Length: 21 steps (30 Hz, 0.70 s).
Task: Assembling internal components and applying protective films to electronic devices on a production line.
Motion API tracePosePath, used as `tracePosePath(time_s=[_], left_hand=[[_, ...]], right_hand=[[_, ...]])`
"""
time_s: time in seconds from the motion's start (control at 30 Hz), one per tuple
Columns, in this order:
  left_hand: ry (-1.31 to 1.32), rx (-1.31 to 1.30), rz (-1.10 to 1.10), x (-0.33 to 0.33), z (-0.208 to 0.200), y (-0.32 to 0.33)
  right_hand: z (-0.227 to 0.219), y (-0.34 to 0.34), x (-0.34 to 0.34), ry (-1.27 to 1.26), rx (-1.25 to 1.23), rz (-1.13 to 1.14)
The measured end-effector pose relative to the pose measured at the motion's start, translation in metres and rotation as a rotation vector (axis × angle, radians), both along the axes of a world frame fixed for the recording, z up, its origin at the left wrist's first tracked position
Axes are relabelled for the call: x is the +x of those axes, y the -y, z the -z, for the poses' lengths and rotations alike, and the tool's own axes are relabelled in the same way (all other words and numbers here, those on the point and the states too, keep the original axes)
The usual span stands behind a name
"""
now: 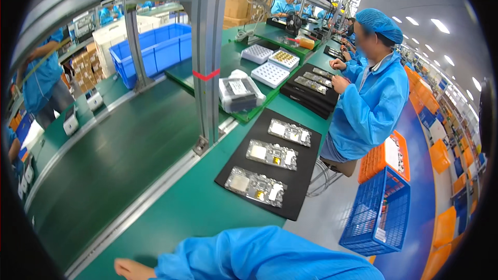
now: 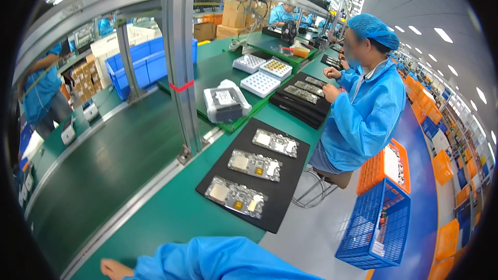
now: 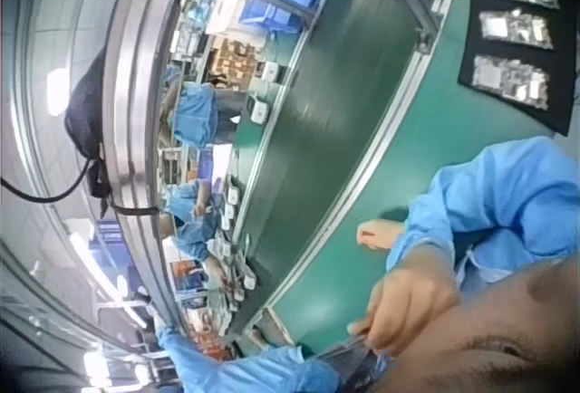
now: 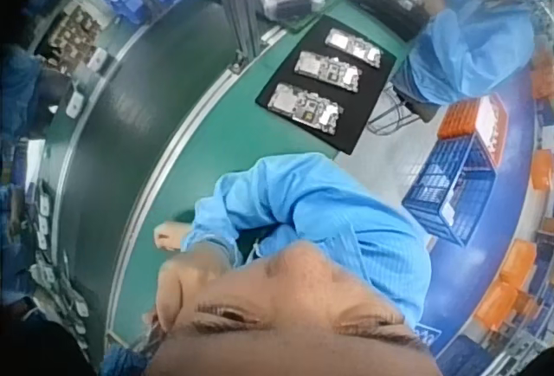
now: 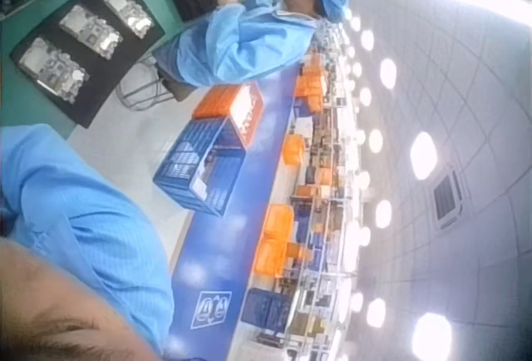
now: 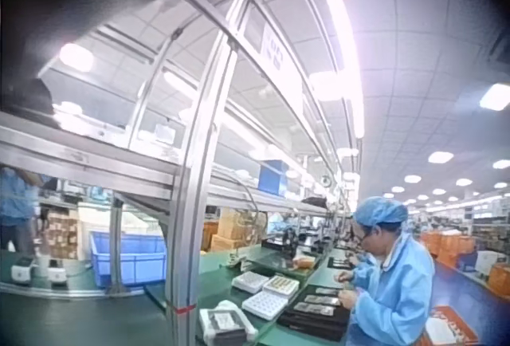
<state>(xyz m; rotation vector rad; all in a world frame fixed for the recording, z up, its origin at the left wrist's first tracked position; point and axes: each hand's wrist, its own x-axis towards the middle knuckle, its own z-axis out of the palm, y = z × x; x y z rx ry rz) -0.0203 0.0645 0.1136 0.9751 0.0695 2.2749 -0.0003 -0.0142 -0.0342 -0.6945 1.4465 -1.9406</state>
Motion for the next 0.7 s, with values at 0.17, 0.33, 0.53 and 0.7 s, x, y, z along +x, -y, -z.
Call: tracePosePath(time_s=[0.17, 0.33, 0.53, 0.7], left_hand=[[0.07, -0.089, -0.009, -0.018, 0.02, 0.003], [0.089, -0.103, -0.018, -0.039, 0.019, 0.008], [0.122, -0.144, -0.033, -0.053, 0.03, 0.015], [0.127, -0.173, -0.044, -0.056, 0.027, 0.012]], right_hand=[[0.042, 0.0, -0.007, 0.123, -0.041, -0.073], [0.037, -0.005, -0.027, 0.165, -0.071, -0.148], [0.042, -0.003, -0.039, 0.195, -0.063, -0.208], [0.036, -0.005, -0.044, 0.201, -0.093, -0.26]])
